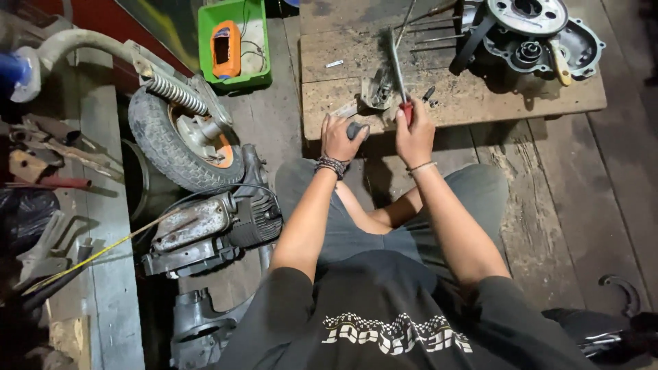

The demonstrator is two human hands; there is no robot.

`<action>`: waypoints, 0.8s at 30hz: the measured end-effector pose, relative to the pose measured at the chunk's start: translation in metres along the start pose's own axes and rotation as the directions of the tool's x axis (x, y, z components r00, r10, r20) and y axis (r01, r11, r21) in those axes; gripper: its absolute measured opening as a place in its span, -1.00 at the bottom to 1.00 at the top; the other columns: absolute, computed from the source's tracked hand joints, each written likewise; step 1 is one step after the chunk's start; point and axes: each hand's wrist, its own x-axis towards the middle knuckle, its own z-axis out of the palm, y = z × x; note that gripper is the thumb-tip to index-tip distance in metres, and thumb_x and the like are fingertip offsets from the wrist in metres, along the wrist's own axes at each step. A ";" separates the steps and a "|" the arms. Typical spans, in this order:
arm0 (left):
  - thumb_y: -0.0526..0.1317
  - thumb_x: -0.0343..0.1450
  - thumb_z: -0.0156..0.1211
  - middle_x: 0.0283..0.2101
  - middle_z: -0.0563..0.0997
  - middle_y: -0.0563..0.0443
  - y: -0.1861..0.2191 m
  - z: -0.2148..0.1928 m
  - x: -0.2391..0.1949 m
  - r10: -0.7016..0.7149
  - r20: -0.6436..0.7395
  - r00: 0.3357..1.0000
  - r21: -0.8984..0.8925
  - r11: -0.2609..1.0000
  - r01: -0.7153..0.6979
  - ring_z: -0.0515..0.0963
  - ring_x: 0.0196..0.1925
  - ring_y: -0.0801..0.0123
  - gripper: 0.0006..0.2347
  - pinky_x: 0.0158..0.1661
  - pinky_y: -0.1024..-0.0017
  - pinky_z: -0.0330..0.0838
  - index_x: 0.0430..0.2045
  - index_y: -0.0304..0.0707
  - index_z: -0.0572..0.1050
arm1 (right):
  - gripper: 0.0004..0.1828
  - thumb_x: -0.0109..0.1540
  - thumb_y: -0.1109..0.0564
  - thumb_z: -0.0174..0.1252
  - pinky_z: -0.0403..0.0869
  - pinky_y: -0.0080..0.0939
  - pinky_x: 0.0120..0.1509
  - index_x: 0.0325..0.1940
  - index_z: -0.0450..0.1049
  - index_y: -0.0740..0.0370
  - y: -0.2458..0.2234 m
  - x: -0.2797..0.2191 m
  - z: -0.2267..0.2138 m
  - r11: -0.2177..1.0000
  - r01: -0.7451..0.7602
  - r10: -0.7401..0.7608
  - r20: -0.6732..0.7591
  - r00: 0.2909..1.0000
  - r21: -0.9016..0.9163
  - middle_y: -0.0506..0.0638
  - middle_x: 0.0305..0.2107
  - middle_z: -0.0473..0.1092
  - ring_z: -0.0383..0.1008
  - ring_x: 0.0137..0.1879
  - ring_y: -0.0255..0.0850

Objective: Cleaning a motorcycle engine component using a wire brush and a metal scraper to remove debris.

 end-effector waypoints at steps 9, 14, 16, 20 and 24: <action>0.29 0.41 0.06 -0.23 0.65 -0.08 0.001 0.000 -0.004 -0.002 -0.012 1.000 -0.028 1.000 0.001 0.59 0.03 0.12 -0.49 0.45 0.00 -0.05 -0.25 -0.22 0.59 | -0.43 0.28 0.37 0.07 0.32 0.31 0.33 0.40 0.27 0.23 -0.010 0.002 0.015 0.989 0.034 -0.050 0.104 0.993 0.145 0.40 0.17 0.39 0.38 0.24 0.43; 0.38 0.42 -0.09 -0.17 0.65 -0.15 0.007 -0.008 -0.002 -0.024 0.035 0.999 -0.025 0.999 0.024 0.57 0.07 0.08 -0.36 0.46 -0.02 -0.07 -0.16 -0.30 0.58 | -0.45 0.30 0.26 0.15 0.38 0.31 0.27 0.40 0.32 0.23 0.027 -0.046 0.018 0.953 -0.143 0.125 0.081 0.989 0.266 0.35 0.13 0.40 0.40 0.24 0.35; 0.36 0.40 -0.04 -0.24 0.62 -0.10 0.010 -0.009 -0.002 -0.006 0.003 1.000 -0.042 0.999 0.006 0.56 0.03 0.09 -0.41 0.44 -0.05 -0.03 -0.25 -0.25 0.57 | -0.48 0.32 0.23 0.15 0.41 0.20 0.17 0.39 0.34 0.20 0.023 -0.055 0.011 0.944 -0.165 0.148 0.079 0.986 0.285 0.29 -0.03 0.44 0.45 0.10 0.18; 0.36 0.36 0.04 -0.36 0.55 0.00 -0.001 0.004 -0.003 0.008 -0.056 0.998 -0.043 0.999 -0.010 0.54 -0.03 0.16 -0.48 0.40 -0.06 0.06 -0.41 -0.15 0.52 | -0.58 0.36 0.22 0.06 0.37 -0.21 -0.52 0.33 0.36 0.19 0.048 -0.065 0.016 0.840 -0.261 0.243 0.101 0.965 0.475 0.15 -0.39 0.45 0.39 -0.60 -0.18; 0.35 0.34 0.04 -0.37 0.55 0.03 0.002 0.001 -0.007 -0.003 -0.059 0.998 -0.037 0.999 0.001 0.54 -0.03 0.21 -0.50 0.39 -0.03 0.09 -0.43 -0.12 0.51 | -0.61 0.38 0.21 -0.02 0.34 -0.23 -0.64 0.31 0.36 0.21 0.043 -0.068 0.019 0.806 -0.271 0.258 0.099 0.961 0.526 0.17 -0.44 0.45 0.41 -0.66 -0.15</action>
